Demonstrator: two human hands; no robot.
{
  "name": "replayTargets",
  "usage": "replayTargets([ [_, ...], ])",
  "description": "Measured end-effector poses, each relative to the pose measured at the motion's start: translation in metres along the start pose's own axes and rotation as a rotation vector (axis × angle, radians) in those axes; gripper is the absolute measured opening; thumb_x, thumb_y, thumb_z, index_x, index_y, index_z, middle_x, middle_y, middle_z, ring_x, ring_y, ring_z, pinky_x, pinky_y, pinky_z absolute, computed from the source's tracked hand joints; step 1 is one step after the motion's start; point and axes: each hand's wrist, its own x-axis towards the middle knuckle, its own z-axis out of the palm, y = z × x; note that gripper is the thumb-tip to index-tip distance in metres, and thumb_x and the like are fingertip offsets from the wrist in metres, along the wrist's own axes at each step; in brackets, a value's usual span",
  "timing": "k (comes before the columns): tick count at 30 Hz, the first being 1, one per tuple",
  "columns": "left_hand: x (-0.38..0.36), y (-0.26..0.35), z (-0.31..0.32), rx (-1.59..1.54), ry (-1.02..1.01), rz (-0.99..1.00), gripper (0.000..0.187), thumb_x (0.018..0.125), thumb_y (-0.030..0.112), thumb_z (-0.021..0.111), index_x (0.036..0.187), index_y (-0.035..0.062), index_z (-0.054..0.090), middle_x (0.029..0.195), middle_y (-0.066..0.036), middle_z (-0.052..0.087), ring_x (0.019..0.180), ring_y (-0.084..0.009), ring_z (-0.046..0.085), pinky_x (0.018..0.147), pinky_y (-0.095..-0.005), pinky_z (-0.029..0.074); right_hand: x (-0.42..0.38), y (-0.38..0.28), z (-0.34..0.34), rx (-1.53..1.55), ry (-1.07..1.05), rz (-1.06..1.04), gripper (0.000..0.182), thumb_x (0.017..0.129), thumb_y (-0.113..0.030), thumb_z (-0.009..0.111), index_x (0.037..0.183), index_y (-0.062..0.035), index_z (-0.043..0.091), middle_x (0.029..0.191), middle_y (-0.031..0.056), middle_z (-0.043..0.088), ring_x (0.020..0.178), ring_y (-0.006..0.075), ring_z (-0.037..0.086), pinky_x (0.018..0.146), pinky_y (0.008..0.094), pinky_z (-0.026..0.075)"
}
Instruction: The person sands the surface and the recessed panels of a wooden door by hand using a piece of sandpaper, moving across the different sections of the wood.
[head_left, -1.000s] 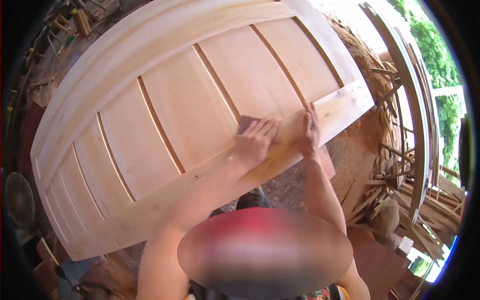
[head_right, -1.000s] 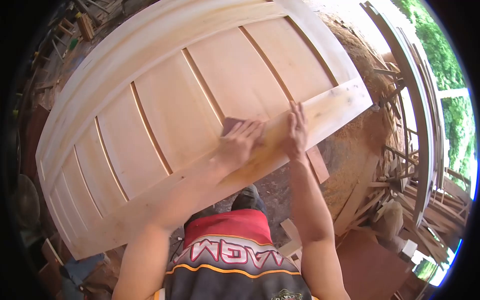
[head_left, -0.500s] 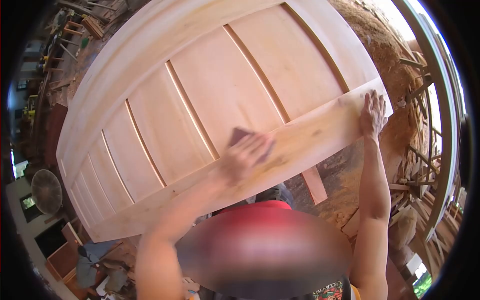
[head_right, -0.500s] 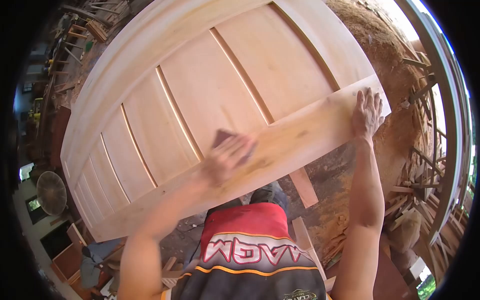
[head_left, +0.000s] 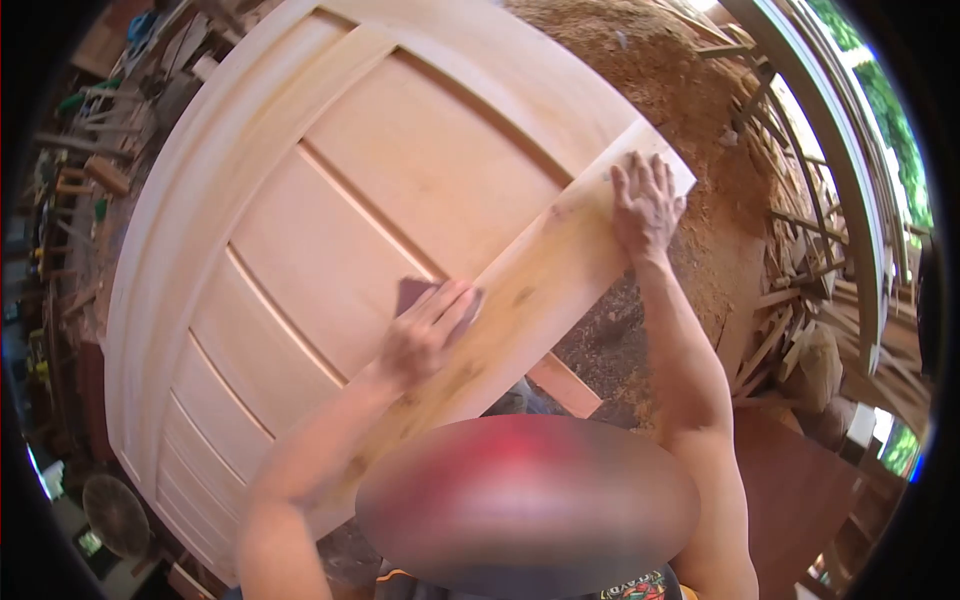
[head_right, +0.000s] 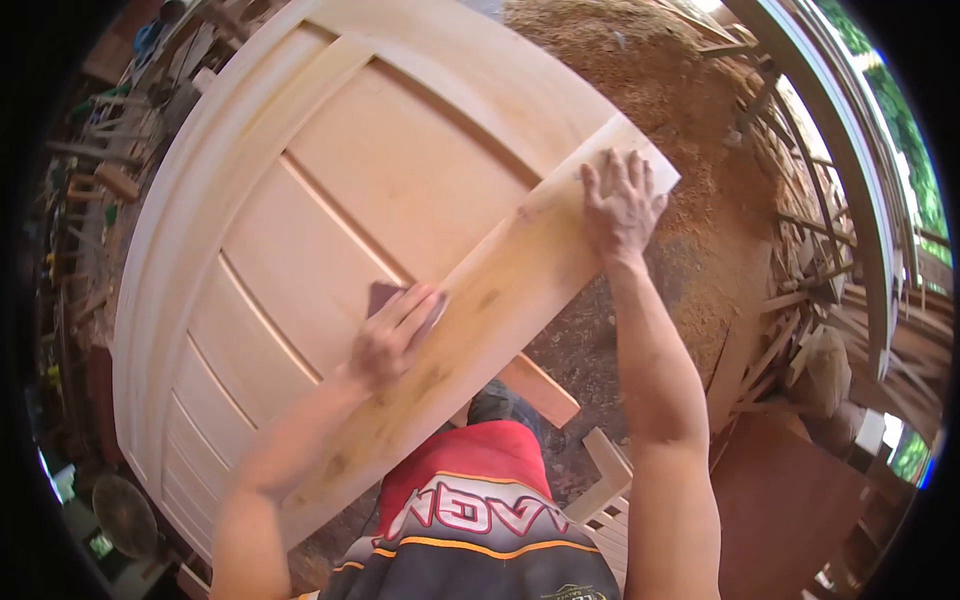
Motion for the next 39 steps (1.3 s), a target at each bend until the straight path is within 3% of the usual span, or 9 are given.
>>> replayTargets([
  [4,0.063,0.011,0.020,0.044,0.060,-0.014,0.039,0.100,0.010,0.058,0.136,-0.0037,0.061,0.135,-0.025,0.063,0.122,-0.0405,0.064,0.104,-0.0478,0.052,-0.001,0.006,0.001,0.033,0.092,-0.058,0.059,0.101,-0.059,0.051,0.144,-0.0200,0.061,0.160,0.0131,0.046,0.152,0.0298,0.037,0.118,0.0652,0.025],
  [7,0.156,0.020,0.054,-0.121,0.076,0.005,0.037,0.103,0.013,0.057,0.136,-0.0038,0.060,0.134,-0.026,0.063,0.120,-0.0441,0.063,0.103,-0.0461,0.051,-0.002,0.003,0.003,-0.049,0.252,-0.139,0.048,0.097,-0.053,0.055,0.125,-0.0161,0.066,0.134,0.0112,0.061,0.133,0.0317,0.052,0.104,0.0670,0.036],
  [9,0.156,0.037,0.047,-0.148,-0.006,0.001,0.042,0.102,0.016,0.058,0.139,-0.0057,0.058,0.133,-0.027,0.065,0.128,-0.0437,0.059,0.109,-0.0473,0.047,-0.003,0.007,-0.003,0.110,0.120,-0.074,0.052,0.099,-0.055,0.051,0.132,-0.0164,0.064,0.147,0.0155,0.055,0.141,0.0345,0.047,0.111,0.0686,0.032],
  [11,0.118,-0.001,0.042,-0.056,-0.072,0.153,0.042,0.106,0.017,0.053,0.141,-0.0041,0.059,0.141,-0.026,0.061,0.134,-0.0407,0.056,0.113,-0.0483,0.043,0.000,0.010,0.012,0.188,0.107,-0.026,0.067,0.096,-0.065,0.051,0.142,-0.0170,0.060,0.158,0.0202,0.045,0.151,0.0370,0.036,0.119,0.0657,0.027],
  [17,0.181,0.020,0.056,-0.122,-0.109,0.010,0.043,0.109,0.018,0.048,0.147,-0.0014,0.055,0.148,-0.022,0.058,0.141,-0.0407,0.051,0.119,-0.0465,0.037,-0.006,0.007,-0.003,0.336,0.093,0.008,0.070,0.094,-0.059,0.059,0.145,-0.0103,0.057,0.159,0.0264,0.041,0.153,0.0416,0.031,0.123,0.0644,0.018],
  [21,0.162,-0.003,0.044,-0.154,-0.215,0.171,0.042,0.109,0.018,0.049,0.146,-0.0010,0.056,0.146,-0.020,0.060,0.140,-0.0383,0.052,0.119,-0.0435,0.038,0.001,0.009,-0.009,0.239,0.101,-0.007,0.065,0.095,-0.058,0.059,0.141,-0.0119,0.059,0.156,0.0240,0.045,0.149,0.0402,0.037,0.121,0.0631,0.022],
  [25,0.195,0.013,0.055,-0.262,-0.130,-0.021,0.041,0.110,0.023,0.050,0.142,0.0003,0.059,0.141,-0.021,0.063,0.134,-0.0374,0.058,0.112,-0.0465,0.044,-0.005,0.006,-0.010,0.153,0.165,-0.072,0.060,0.096,-0.059,0.057,0.135,-0.0140,0.063,0.147,0.0196,0.053,0.140,0.0353,0.047,0.112,0.0616,0.032],
  [28,0.159,-0.009,0.050,-0.108,-0.124,0.139,0.038,0.107,0.017,0.053,0.141,-0.0004,0.060,0.143,-0.023,0.060,0.137,-0.0373,0.056,0.113,-0.0465,0.045,-0.003,0.009,-0.002,0.115,0.091,-0.024,0.071,0.096,-0.068,0.054,0.145,-0.0171,0.059,0.162,0.0211,0.041,0.153,0.0362,0.034,0.123,0.0628,0.020],
  [39,0.200,-0.003,0.060,-0.189,-0.052,0.115,0.037,0.105,0.011,0.056,0.141,0.0054,0.061,0.140,-0.019,0.064,0.134,-0.0365,0.058,0.110,-0.0499,0.048,-0.002,0.005,0.002,0.069,0.145,-0.073,0.067,0.093,-0.063,0.061,0.141,-0.0157,0.062,0.157,0.0200,0.047,0.151,0.0369,0.037,0.117,0.0663,0.026],
])
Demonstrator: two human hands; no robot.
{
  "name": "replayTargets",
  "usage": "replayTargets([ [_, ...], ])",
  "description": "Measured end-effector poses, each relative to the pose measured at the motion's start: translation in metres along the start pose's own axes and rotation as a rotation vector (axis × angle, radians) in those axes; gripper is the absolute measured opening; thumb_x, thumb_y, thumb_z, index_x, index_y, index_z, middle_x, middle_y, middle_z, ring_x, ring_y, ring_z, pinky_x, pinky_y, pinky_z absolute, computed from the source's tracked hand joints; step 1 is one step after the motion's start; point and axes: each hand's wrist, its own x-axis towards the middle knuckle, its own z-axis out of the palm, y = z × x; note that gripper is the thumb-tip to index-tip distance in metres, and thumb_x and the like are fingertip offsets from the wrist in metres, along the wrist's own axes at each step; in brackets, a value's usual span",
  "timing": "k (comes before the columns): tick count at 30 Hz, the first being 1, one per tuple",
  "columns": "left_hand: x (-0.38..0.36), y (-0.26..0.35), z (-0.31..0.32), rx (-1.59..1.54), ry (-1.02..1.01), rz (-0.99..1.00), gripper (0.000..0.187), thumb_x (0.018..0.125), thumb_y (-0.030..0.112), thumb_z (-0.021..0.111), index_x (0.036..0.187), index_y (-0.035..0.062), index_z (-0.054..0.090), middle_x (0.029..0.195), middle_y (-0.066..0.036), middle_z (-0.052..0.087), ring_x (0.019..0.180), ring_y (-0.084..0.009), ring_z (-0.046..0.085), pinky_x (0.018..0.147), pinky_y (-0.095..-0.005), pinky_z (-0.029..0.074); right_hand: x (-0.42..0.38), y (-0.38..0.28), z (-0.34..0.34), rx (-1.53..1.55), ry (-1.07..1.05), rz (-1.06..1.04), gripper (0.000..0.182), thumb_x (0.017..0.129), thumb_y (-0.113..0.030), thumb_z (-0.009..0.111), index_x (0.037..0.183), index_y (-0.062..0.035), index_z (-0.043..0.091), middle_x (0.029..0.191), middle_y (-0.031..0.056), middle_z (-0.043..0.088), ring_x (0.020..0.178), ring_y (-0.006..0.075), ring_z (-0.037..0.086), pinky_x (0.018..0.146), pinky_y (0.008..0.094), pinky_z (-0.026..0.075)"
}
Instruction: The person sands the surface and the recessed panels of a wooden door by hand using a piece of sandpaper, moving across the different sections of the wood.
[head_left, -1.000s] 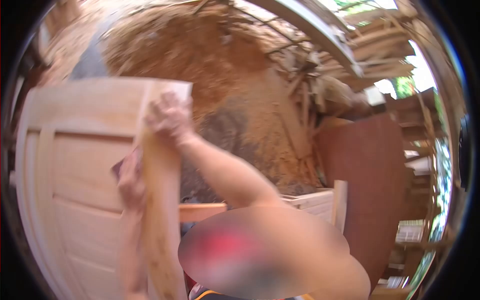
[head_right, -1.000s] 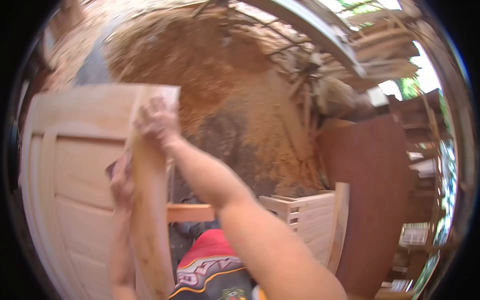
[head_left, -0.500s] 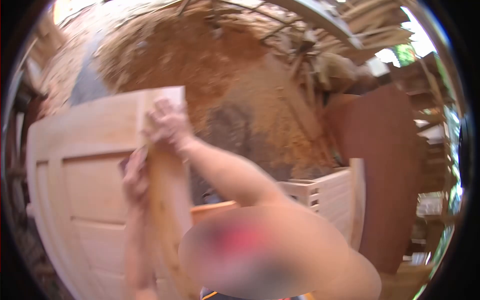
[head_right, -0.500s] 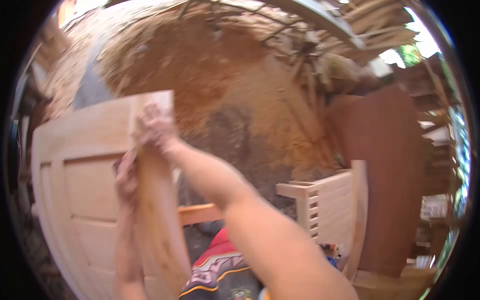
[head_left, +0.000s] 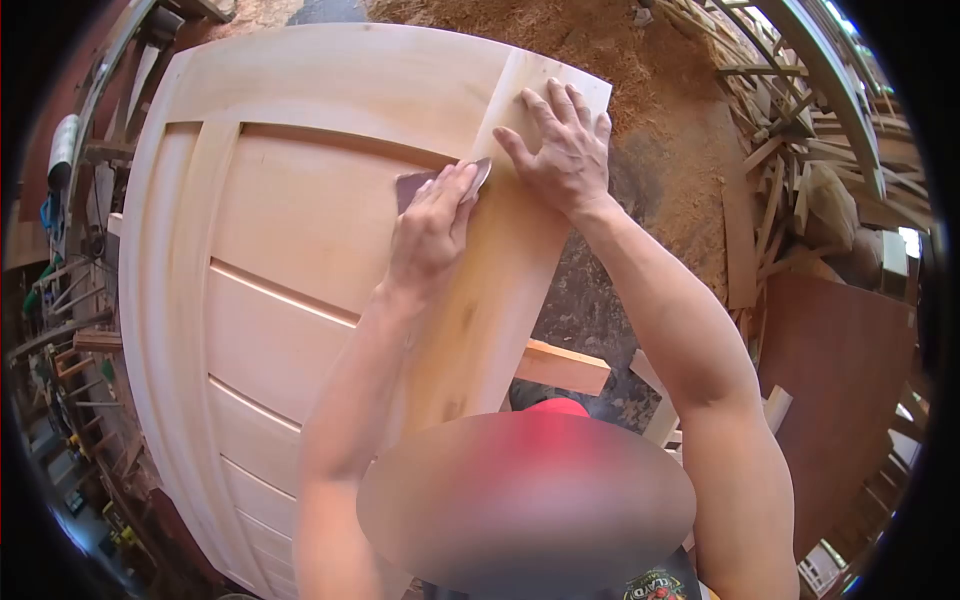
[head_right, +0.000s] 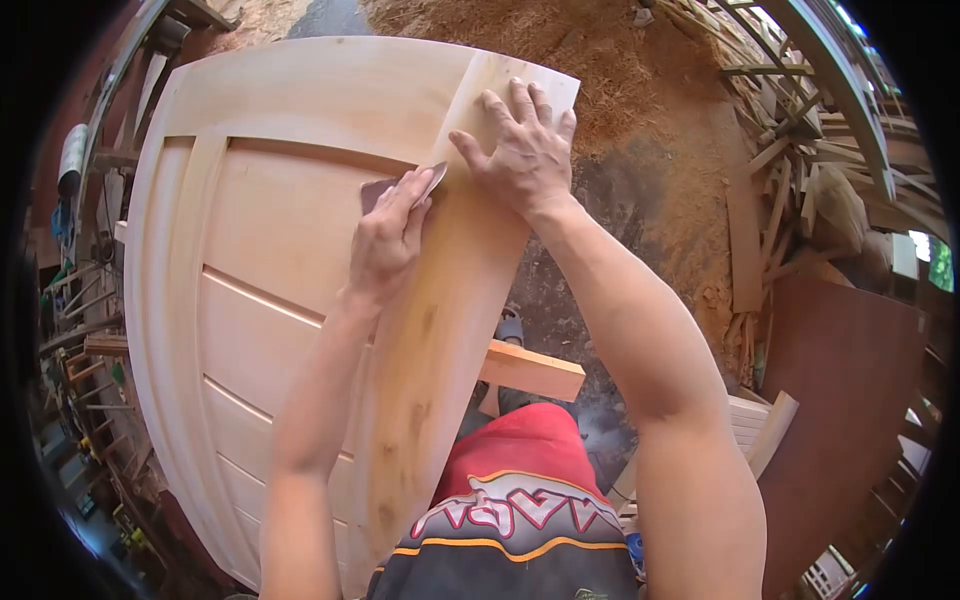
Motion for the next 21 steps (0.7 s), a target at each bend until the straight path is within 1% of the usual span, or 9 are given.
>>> replayTargets([
  [4,-0.036,0.004,-0.017,0.049,-0.023,0.011,0.035,0.105,0.013,0.055,0.139,0.0023,0.062,0.137,-0.022,0.064,0.131,-0.0401,0.059,0.109,-0.0473,0.048,0.001,-0.003,-0.001,-0.060,0.021,-0.006,0.067,0.093,-0.063,0.062,0.140,-0.0156,0.061,0.156,0.0200,0.049,0.149,0.0365,0.040,0.116,0.0664,0.028],
  [5,-0.024,-0.005,-0.007,0.038,-0.005,0.012,0.036,0.105,0.012,0.055,0.139,0.0035,0.062,0.138,-0.021,0.064,0.132,-0.0390,0.058,0.110,-0.0484,0.048,0.006,0.001,0.000,-0.054,0.032,-0.006,0.067,0.093,-0.063,0.062,0.140,-0.0158,0.062,0.156,0.0200,0.048,0.149,0.0369,0.040,0.116,0.0666,0.027],
  [8,0.001,0.006,0.001,-0.012,0.014,-0.061,0.037,0.104,0.011,0.056,0.141,0.0062,0.062,0.140,-0.020,0.063,0.136,-0.0368,0.057,0.112,-0.0510,0.046,0.000,0.000,0.000,0.001,-0.004,-0.007,0.067,0.093,-0.063,0.061,0.141,-0.0163,0.062,0.157,0.0202,0.047,0.149,0.0383,0.039,0.118,0.0667,0.024],
  [11,-0.044,-0.006,-0.015,-0.001,-0.032,-0.015,0.036,0.105,0.013,0.055,0.139,0.0026,0.062,0.138,-0.023,0.063,0.133,-0.0407,0.057,0.112,-0.0494,0.045,0.000,-0.001,0.000,-0.039,0.002,-0.006,0.066,0.094,-0.063,0.060,0.141,-0.0164,0.062,0.157,0.0204,0.047,0.149,0.0381,0.039,0.117,0.0659,0.025],
  [15,0.000,0.010,0.000,-0.026,0.021,-0.066,0.037,0.103,0.009,0.055,0.139,0.0024,0.062,0.139,-0.021,0.064,0.136,-0.0362,0.057,0.113,-0.0515,0.044,0.001,-0.002,-0.003,-0.035,-0.032,-0.002,0.068,0.093,-0.064,0.061,0.142,-0.0168,0.060,0.157,0.0203,0.046,0.151,0.0381,0.036,0.118,0.0665,0.025],
  [16,-0.005,0.015,-0.003,-0.028,0.038,-0.074,0.035,0.104,0.014,0.056,0.136,0.0008,0.065,0.139,-0.022,0.064,0.135,-0.0363,0.058,0.111,-0.0526,0.046,0.002,-0.003,-0.003,-0.043,-0.040,0.000,0.069,0.093,-0.064,0.061,0.143,-0.0158,0.059,0.158,0.0201,0.046,0.151,0.0380,0.036,0.118,0.0665,0.024],
  [18,-0.048,0.007,-0.011,-0.006,0.008,-0.076,0.036,0.104,0.015,0.055,0.135,-0.0009,0.064,0.138,-0.023,0.064,0.134,-0.0379,0.058,0.112,-0.0516,0.046,0.000,-0.002,-0.002,-0.051,-0.034,-0.020,0.069,0.094,-0.064,0.060,0.143,-0.0160,0.059,0.158,0.0199,0.046,0.151,0.0377,0.036,0.118,0.0666,0.024],
  [19,-0.051,0.005,-0.016,0.007,-0.017,-0.063,0.036,0.105,0.016,0.055,0.135,-0.0017,0.064,0.138,-0.024,0.064,0.133,-0.0387,0.058,0.112,-0.0511,0.045,0.001,-0.001,-0.001,-0.056,-0.022,-0.017,0.069,0.094,-0.064,0.060,0.143,-0.0161,0.059,0.158,0.0198,0.046,0.151,0.0376,0.035,0.118,0.0666,0.024],
  [21,-0.035,0.010,-0.001,-0.017,0.029,-0.097,0.037,0.105,0.015,0.055,0.136,-0.0009,0.063,0.138,-0.024,0.063,0.134,-0.0399,0.058,0.113,-0.0506,0.044,0.002,0.002,-0.001,-0.054,-0.034,-0.004,0.068,0.094,-0.065,0.059,0.143,-0.0171,0.059,0.159,0.0196,0.045,0.152,0.0371,0.035,0.119,0.0665,0.023],
])
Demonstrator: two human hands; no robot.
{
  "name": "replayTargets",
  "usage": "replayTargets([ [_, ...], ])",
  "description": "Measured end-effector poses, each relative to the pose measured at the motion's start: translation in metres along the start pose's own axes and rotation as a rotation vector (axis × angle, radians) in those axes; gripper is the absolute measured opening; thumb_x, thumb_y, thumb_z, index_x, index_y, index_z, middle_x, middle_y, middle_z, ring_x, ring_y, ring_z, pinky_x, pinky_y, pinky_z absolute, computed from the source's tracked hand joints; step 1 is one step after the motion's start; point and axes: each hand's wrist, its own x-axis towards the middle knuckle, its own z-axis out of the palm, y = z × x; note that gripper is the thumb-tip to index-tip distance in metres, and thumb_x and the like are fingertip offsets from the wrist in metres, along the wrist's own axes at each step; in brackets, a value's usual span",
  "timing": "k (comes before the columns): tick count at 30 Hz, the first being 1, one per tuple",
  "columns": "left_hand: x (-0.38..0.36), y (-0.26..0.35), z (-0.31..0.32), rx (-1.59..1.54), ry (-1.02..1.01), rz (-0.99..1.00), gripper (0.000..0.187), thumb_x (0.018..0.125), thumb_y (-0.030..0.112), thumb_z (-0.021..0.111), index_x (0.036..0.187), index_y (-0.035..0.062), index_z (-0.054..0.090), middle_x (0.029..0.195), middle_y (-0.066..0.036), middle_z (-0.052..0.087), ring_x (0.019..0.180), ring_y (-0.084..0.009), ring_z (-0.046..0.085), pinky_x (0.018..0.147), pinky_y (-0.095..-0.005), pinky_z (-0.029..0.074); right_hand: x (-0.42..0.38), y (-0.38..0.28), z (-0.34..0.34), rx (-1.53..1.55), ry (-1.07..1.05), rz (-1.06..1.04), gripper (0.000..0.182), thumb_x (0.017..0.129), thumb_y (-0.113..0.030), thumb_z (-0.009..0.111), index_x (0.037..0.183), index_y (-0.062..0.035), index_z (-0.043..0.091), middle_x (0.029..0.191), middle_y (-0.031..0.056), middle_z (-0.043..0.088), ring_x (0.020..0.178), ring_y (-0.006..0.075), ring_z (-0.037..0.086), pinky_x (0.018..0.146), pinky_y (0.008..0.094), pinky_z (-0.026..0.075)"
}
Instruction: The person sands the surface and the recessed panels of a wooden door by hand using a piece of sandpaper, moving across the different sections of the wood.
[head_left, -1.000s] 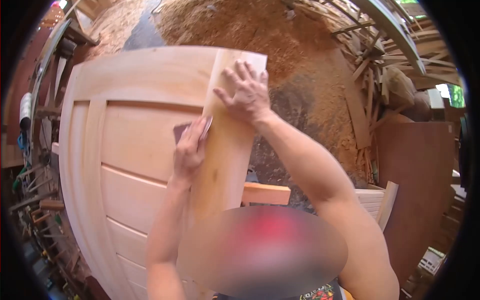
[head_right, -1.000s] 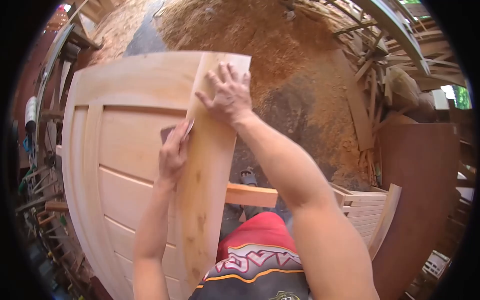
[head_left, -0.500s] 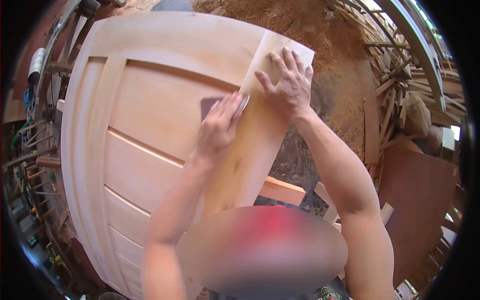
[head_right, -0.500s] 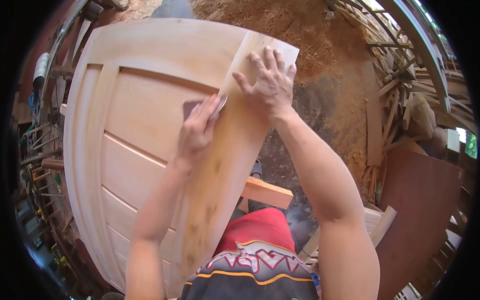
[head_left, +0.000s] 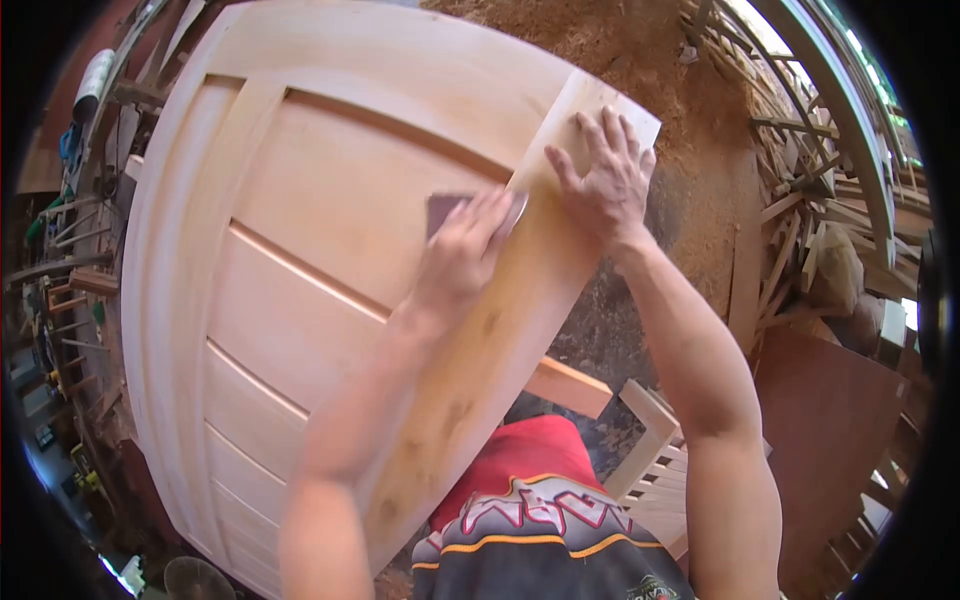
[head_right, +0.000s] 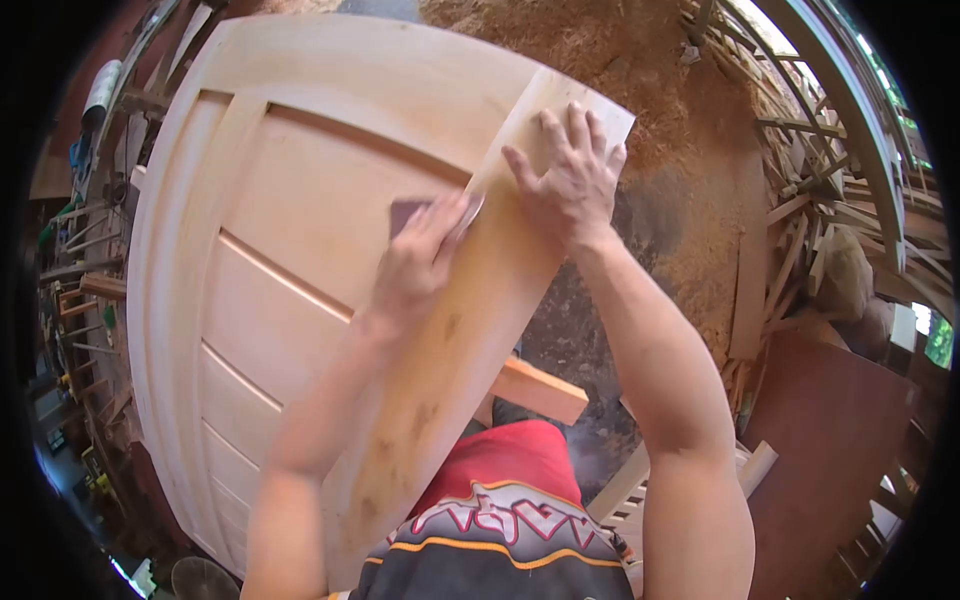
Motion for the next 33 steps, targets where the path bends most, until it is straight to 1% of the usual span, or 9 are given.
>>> replayTargets([
  [4,0.004,0.002,0.010,0.027,0.046,0.001,0.039,0.102,0.009,0.056,0.140,0.0004,0.061,0.142,-0.024,0.060,0.137,-0.0403,0.055,0.114,-0.0504,0.043,0.001,-0.001,0.003,-0.004,-0.018,0.003,0.068,0.095,-0.065,0.058,0.144,-0.0188,0.058,0.161,0.0182,0.043,0.153,0.0353,0.033,0.121,0.0651,0.022],
  [7,-0.103,0.013,-0.027,0.130,-0.003,-0.091,0.043,0.099,0.008,0.058,0.141,-0.0018,0.060,0.147,-0.020,0.058,0.138,-0.0384,0.054,0.114,-0.0510,0.042,0.003,0.005,0.007,-0.015,-0.007,-0.004,0.069,0.096,-0.067,0.054,0.147,-0.0202,0.057,0.163,0.0163,0.042,0.155,0.0326,0.032,0.123,0.0624,0.020],
  [11,-0.356,0.035,-0.097,0.328,-0.056,-0.310,0.047,0.095,0.007,0.067,0.141,-0.0035,0.060,0.145,-0.023,0.060,0.139,-0.0380,0.056,0.115,-0.0525,0.041,0.001,0.002,0.008,-0.039,-0.018,0.000,0.069,0.096,-0.067,0.053,0.148,-0.0213,0.057,0.163,0.0150,0.042,0.155,0.0316,0.031,0.123,0.0611,0.020],
  [14,-0.395,0.050,-0.095,0.392,0.013,-0.440,0.047,0.094,0.006,0.068,0.140,-0.0035,0.061,0.144,-0.023,0.062,0.137,-0.0388,0.057,0.115,-0.0527,0.041,-0.001,0.004,0.009,-0.058,-0.025,0.010,0.069,0.096,-0.067,0.054,0.149,-0.0219,0.056,0.163,0.0138,0.041,0.155,0.0319,0.031,0.122,0.0620,0.021],
  [19,-0.154,0.041,-0.026,0.269,0.155,-0.189,0.047,0.095,0.010,0.064,0.140,-0.0048,0.058,0.143,-0.022,0.061,0.135,-0.0381,0.057,0.114,-0.0493,0.044,-0.004,0.007,0.012,-0.057,-0.040,0.012,0.069,0.097,-0.066,0.053,0.150,-0.0226,0.055,0.164,0.0121,0.040,0.155,0.0312,0.031,0.122,0.0620,0.022],
  [22,-0.157,0.041,-0.025,0.234,0.183,-0.190,0.047,0.097,0.013,0.063,0.140,-0.0040,0.059,0.143,-0.022,0.061,0.134,-0.0365,0.058,0.114,-0.0484,0.044,0.006,0.010,0.016,-0.072,-0.027,0.002,0.068,0.098,-0.065,0.051,0.151,-0.0229,0.055,0.165,0.0115,0.040,0.155,0.0309,0.031,0.122,0.0614,0.022],
  [26,-0.349,0.052,-0.084,0.379,0.061,-0.373,0.053,0.090,0.007,0.069,0.142,-0.0017,0.060,0.147,-0.018,0.060,0.137,-0.0335,0.057,0.110,-0.0501,0.047,0.003,0.003,0.009,-0.062,-0.050,0.004,0.069,0.098,-0.064,0.052,0.151,-0.0202,0.054,0.165,0.0123,0.039,0.155,0.0314,0.031,0.122,0.0622,0.022],
  [29,-0.335,0.050,-0.077,0.426,0.075,-0.382,0.053,0.090,0.007,0.069,0.142,-0.0015,0.059,0.147,-0.018,0.060,0.137,-0.0336,0.057,0.111,-0.0498,0.046,0.002,-0.004,0.003,-0.069,-0.063,0.015,0.069,0.098,-0.064,0.053,0.151,-0.0192,0.054,0.165,0.0131,0.040,0.154,0.0317,0.031,0.122,0.0628,0.022],
  [33,-0.121,0.033,-0.014,0.264,0.208,-0.148,0.045,0.095,0.008,0.062,0.139,-0.0030,0.060,0.143,-0.021,0.062,0.134,-0.0371,0.058,0.111,-0.0485,0.046,0.002,-0.005,0.001,-0.060,-0.072,0.029,0.069,0.097,-0.062,0.055,0.151,-0.0192,0.053,0.164,0.0136,0.040,0.154,0.0326,0.032,0.122,0.0634,0.022],
])
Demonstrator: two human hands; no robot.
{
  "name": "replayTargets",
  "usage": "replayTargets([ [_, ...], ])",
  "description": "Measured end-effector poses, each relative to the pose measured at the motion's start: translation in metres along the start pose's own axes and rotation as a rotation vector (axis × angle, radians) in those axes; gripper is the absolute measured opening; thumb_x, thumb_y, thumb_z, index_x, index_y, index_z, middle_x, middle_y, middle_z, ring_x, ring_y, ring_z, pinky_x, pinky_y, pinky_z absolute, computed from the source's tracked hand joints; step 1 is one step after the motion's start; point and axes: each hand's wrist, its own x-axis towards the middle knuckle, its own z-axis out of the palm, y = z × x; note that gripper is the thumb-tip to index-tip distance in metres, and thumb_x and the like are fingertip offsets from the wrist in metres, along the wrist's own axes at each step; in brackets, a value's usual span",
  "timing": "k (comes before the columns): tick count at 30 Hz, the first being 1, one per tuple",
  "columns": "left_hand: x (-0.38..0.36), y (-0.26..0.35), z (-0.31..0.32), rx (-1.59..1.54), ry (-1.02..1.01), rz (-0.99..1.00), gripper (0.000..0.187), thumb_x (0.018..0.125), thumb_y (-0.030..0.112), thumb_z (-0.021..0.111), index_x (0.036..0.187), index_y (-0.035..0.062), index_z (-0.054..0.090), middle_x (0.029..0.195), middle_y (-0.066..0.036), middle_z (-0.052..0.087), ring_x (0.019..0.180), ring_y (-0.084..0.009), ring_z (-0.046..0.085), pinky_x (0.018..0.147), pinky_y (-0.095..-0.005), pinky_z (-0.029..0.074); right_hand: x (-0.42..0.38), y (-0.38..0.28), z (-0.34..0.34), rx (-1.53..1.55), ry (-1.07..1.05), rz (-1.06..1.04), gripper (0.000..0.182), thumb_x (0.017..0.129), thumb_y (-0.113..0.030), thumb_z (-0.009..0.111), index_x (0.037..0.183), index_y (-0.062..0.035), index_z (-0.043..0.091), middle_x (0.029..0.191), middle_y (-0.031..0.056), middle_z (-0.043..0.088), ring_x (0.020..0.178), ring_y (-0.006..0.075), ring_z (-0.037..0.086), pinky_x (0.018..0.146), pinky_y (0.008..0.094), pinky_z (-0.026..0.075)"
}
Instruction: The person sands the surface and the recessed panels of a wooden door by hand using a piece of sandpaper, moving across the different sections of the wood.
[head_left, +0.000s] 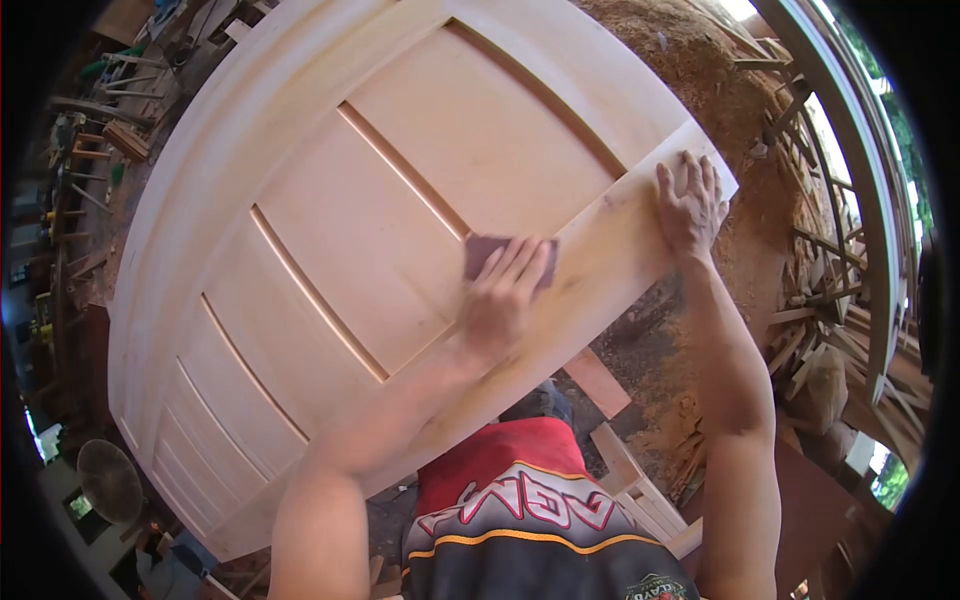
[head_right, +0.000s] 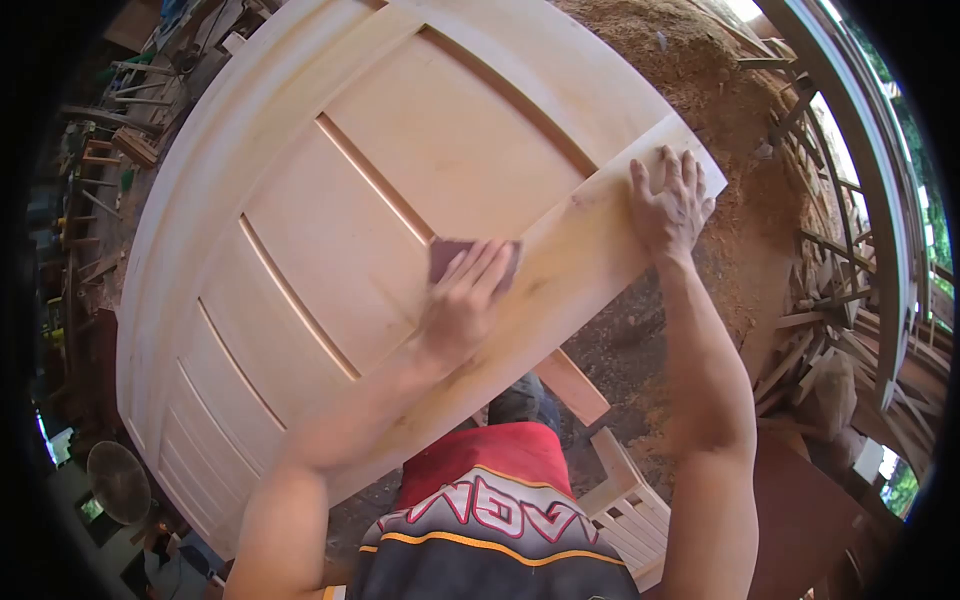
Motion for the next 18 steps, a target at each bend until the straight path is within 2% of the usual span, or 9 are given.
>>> replayTargets([
  [2,0.085,0.017,0.045,-0.083,0.034,0.061,0.039,0.100,0.012,0.058,0.135,-0.0048,0.061,0.139,-0.023,0.063,0.132,-0.0379,0.060,0.112,-0.0462,0.047,0.000,0.003,0.002,0.016,-0.009,-0.006,0.069,0.097,-0.062,0.056,0.151,-0.0193,0.053,0.164,0.0141,0.039,0.154,0.0329,0.031,0.122,0.0632,0.021],
  [4,0.122,0.002,0.064,-0.160,0.023,0.145,0.037,0.103,0.016,0.055,0.132,-0.0057,0.062,0.136,-0.025,0.065,0.130,-0.0386,0.061,0.112,-0.0460,0.047,0.001,0.001,0.001,0.045,-0.010,-0.005,0.069,0.097,-0.062,0.056,0.150,-0.0189,0.053,0.164,0.0147,0.039,0.155,0.0330,0.030,0.122,0.0632,0.021],
  [6,0.132,-0.016,0.063,-0.252,-0.040,0.262,0.036,0.105,0.019,0.053,0.130,-0.0060,0.063,0.133,-0.026,0.066,0.128,-0.0392,0.062,0.111,-0.0467,0.049,0.000,0.000,0.000,0.044,-0.016,-0.006,0.068,0.097,-0.062,0.056,0.150,-0.0185,0.054,0.164,0.0155,0.038,0.155,0.0332,0.030,0.122,0.0639,0.020],
  [9,0.144,0.005,0.068,-0.216,-0.035,0.104,0.034,0.106,0.021,0.054,0.126,-0.0025,0.066,0.130,-0.025,0.068,0.127,-0.0397,0.063,0.109,-0.0480,0.050,-0.001,-0.002,-0.003,0.047,-0.029,-0.004,0.070,0.096,-0.062,0.057,0.150,-0.0165,0.053,0.164,0.0166,0.038,0.155,0.0341,0.030,0.121,0.0661,0.020],
  [10,0.145,0.014,0.068,-0.183,-0.010,0.071,0.032,0.106,0.022,0.054,0.126,0.0018,0.068,0.127,-0.023,0.070,0.125,-0.0381,0.064,0.107,-0.0485,0.051,-0.001,-0.001,-0.003,0.060,-0.025,-0.008,0.072,0.097,-0.062,0.056,0.151,-0.0150,0.052,0.164,0.0170,0.038,0.155,0.0345,0.030,0.121,0.0666,0.021],
  [13,0.138,0.029,0.062,-0.233,0.015,0.068,0.031,0.106,0.024,0.053,0.126,0.0058,0.069,0.127,-0.019,0.071,0.120,-0.0373,0.068,0.106,-0.0456,0.053,-0.001,0.000,-0.003,0.084,-0.027,-0.016,0.072,0.097,-0.062,0.055,0.151,-0.0144,0.052,0.164,0.0175,0.038,0.154,0.0350,0.030,0.120,0.0670,0.020],
  [14,0.135,0.036,0.061,-0.288,-0.064,0.146,0.030,0.106,0.023,0.054,0.127,0.0075,0.069,0.127,-0.019,0.071,0.118,-0.0371,0.068,0.105,-0.0460,0.053,0.000,0.005,0.000,0.079,-0.027,-0.026,0.068,0.098,-0.062,0.054,0.151,-0.0188,0.053,0.165,0.0158,0.038,0.155,0.0340,0.029,0.121,0.0663,0.020],
  [16,0.124,0.057,0.035,-0.387,-0.241,0.280,0.029,0.105,0.021,0.055,0.129,0.0108,0.069,0.127,-0.018,0.071,0.116,-0.0368,0.070,0.105,-0.0469,0.054,-0.003,0.005,-0.003,0.110,-0.047,-0.020,0.066,0.100,-0.061,0.050,0.151,-0.0187,0.053,0.165,0.0168,0.037,0.156,0.0348,0.027,0.120,0.0669,0.018],
  [18,0.129,0.062,0.004,-0.454,0.147,-0.057,0.031,0.104,0.019,0.059,0.132,0.0087,0.068,0.129,-0.017,0.070,0.113,-0.0353,0.071,0.107,-0.0472,0.053,0.000,0.007,-0.003,0.192,-0.047,-0.035,0.065,0.101,-0.060,0.049,0.151,-0.0180,0.053,0.165,0.0176,0.036,0.156,0.0360,0.026,0.120,0.0679,0.016],
])
